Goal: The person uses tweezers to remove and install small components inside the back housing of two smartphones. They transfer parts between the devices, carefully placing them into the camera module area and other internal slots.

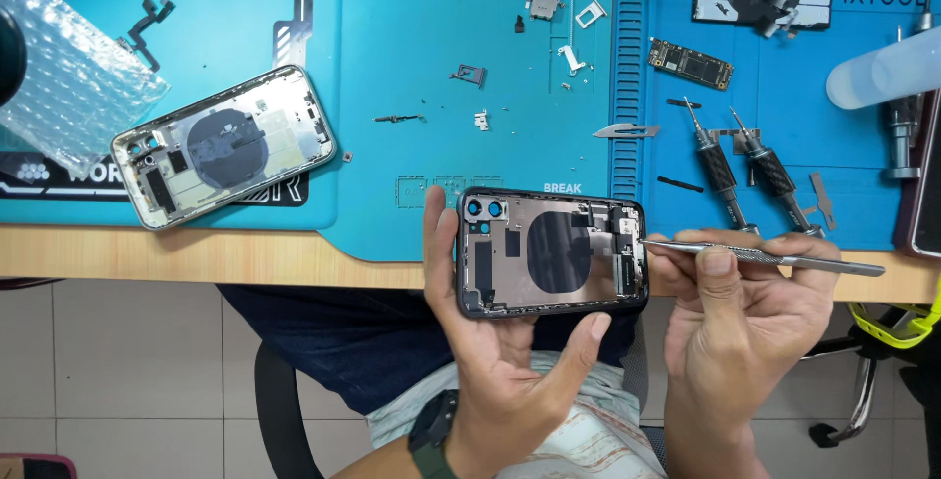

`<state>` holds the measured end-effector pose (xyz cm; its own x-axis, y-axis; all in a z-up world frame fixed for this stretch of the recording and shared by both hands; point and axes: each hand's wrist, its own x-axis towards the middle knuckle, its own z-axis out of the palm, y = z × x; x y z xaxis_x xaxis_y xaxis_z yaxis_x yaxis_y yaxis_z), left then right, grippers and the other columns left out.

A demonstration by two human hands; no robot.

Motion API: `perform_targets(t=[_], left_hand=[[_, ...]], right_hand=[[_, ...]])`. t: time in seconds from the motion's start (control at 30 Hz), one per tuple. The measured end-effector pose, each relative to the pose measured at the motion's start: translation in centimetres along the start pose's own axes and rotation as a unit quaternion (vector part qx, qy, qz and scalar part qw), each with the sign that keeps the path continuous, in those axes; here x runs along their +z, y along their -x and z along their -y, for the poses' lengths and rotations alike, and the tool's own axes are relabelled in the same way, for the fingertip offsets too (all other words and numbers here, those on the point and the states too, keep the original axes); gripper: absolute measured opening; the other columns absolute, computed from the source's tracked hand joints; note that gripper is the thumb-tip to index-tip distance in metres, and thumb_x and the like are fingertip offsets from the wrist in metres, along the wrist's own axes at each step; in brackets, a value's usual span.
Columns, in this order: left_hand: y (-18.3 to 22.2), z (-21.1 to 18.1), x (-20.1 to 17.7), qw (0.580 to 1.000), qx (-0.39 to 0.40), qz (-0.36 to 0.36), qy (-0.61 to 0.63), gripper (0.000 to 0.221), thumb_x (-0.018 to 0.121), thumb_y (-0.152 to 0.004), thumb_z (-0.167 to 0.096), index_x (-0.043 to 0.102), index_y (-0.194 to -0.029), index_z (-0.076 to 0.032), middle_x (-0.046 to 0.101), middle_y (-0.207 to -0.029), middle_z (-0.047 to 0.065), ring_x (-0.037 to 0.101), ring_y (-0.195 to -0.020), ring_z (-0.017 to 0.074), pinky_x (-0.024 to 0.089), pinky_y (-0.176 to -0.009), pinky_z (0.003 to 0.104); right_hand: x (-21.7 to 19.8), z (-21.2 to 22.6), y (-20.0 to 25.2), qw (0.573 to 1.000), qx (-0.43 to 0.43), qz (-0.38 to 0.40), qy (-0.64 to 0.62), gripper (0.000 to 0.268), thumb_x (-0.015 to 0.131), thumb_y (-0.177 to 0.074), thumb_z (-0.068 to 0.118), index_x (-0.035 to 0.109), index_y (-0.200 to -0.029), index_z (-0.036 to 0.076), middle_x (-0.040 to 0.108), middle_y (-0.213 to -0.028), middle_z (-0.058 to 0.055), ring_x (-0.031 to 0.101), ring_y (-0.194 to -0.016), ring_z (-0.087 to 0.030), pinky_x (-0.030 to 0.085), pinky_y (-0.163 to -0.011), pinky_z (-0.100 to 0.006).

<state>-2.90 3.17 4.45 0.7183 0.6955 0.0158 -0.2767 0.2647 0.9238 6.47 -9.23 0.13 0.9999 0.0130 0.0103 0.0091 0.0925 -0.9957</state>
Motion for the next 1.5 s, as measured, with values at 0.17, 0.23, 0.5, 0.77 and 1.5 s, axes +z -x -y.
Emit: perform_targets(t=[0.17,0.23,0.5,0.77,1.5], left_hand=[[-1.4,-0.5,-4.7,0.947,0.041,0.082,-0.307,0.095,0.084,-0.101,-0.024,0.023,-0.172,-0.009,0.021,-0.182,0.020,0.027,-0.176,0.0395,0.059,-0.130,0.049],[-1.4,-0.1,-5.8,0.919,0.063,0.111,-0.373,0.094,0.084,-0.102,-0.033,0.026,-0.172,-0.008,0.027,-0.182,0.021,0.034,-0.175,0.0414,0.045,-0.142,0.055],[-1.2,2.4,-7.0,0.805,0.264,0.081,-0.525,0.122,0.101,-0.092,-0.062,0.030,-0.163,0.008,0.065,-0.156,0.028,0.074,-0.143,0.0425,0.067,-0.118,0.054],[-1.5,3.0,-5.3,0.760,0.268,0.043,-0.590,0.099,0.072,-0.097,-0.083,0.052,-0.154,-0.005,0.079,-0.140,0.015,0.076,-0.122,0.0315,0.048,-0.107,0.052],[-3.8,2.5,-10.4,0.735,0.375,0.118,-0.553,0.043,0.071,-0.109,-0.060,0.073,-0.114,-0.017,0.082,-0.134,0.007,0.082,-0.119,0.0250,0.039,-0.100,0.043]], right_hand=[[0.1,0.0,-0.1,0.999,-0.006,0.005,0.038,0.032,0.062,-0.120,0.005,0.035,-0.136,0.011,0.069,-0.110,-0.028,0.079,-0.088,-0.041,0.073,-0.084,-0.044],[0.2,0.3,0.0,0.998,-0.008,0.015,0.056,0.032,0.062,-0.121,0.006,0.035,-0.137,0.011,0.070,-0.112,-0.027,0.079,-0.090,-0.040,0.074,-0.085,-0.043],[1.4,2.7,1.3,0.970,-0.122,0.041,0.204,0.031,0.059,-0.129,0.002,0.030,-0.141,-0.001,0.066,-0.116,-0.038,0.074,-0.089,-0.043,0.068,-0.079,-0.044],[3.2,1.8,3.6,0.934,-0.176,0.057,0.306,0.035,0.076,-0.113,0.002,0.046,-0.120,-0.013,0.054,-0.120,-0.031,0.069,-0.080,-0.038,0.065,-0.073,-0.048],[6.0,1.5,3.9,0.956,-0.081,0.117,0.258,0.044,0.078,-0.102,-0.008,0.039,-0.123,-0.002,0.060,-0.101,-0.021,0.086,-0.097,-0.040,0.074,-0.074,-0.036]])
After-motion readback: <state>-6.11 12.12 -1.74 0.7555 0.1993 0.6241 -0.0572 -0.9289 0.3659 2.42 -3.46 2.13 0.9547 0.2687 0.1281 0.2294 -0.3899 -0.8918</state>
